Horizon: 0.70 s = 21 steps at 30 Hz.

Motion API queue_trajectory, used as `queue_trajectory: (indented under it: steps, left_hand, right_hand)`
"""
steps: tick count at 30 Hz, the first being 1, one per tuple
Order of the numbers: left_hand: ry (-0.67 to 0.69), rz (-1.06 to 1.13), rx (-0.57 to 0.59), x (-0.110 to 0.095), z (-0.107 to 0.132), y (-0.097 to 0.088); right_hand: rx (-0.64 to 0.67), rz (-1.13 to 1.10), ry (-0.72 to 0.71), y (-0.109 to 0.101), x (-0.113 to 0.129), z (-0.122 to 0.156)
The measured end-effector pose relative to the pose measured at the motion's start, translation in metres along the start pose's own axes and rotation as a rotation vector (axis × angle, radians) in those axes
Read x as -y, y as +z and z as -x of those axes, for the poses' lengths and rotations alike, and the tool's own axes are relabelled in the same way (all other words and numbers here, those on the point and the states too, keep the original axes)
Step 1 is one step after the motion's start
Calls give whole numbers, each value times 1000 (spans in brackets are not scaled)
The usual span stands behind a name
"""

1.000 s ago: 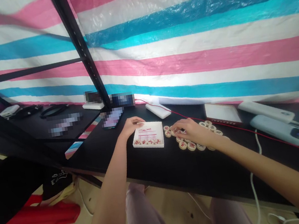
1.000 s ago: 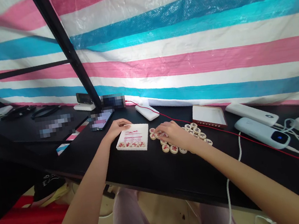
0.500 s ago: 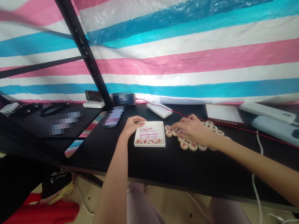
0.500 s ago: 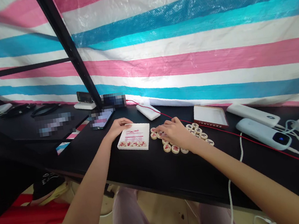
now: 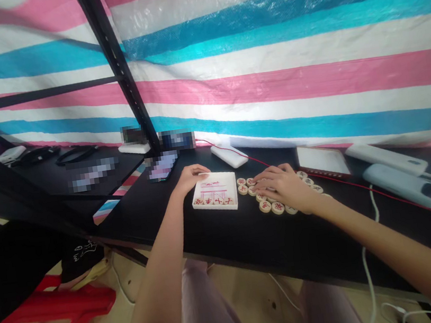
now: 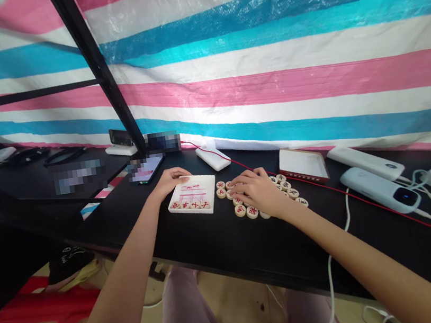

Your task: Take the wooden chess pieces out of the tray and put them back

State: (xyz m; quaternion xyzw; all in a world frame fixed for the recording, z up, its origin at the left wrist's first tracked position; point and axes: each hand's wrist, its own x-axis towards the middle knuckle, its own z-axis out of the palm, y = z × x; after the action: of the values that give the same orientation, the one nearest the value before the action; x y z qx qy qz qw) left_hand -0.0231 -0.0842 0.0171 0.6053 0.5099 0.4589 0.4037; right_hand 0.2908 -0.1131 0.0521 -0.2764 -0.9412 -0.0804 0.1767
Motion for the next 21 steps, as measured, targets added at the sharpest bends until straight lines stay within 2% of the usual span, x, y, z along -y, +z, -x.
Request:
queue_trajectory:
  steps: [7,13,17,21]
  left_hand:
    - [-11,6,-15,-4,2,2]
    - [5,21,-7,1,-1,0]
    - [12,26,-6,5,-2,-1]
    - [18,43,-5,5,-2,0]
  right_hand:
    - [0,38,-6,5,-2,5]
    - [-4,19,22,0,3,1]
    - [-15,-62,85,2,14,-15]
    - [33,-141,27,10,36,-43]
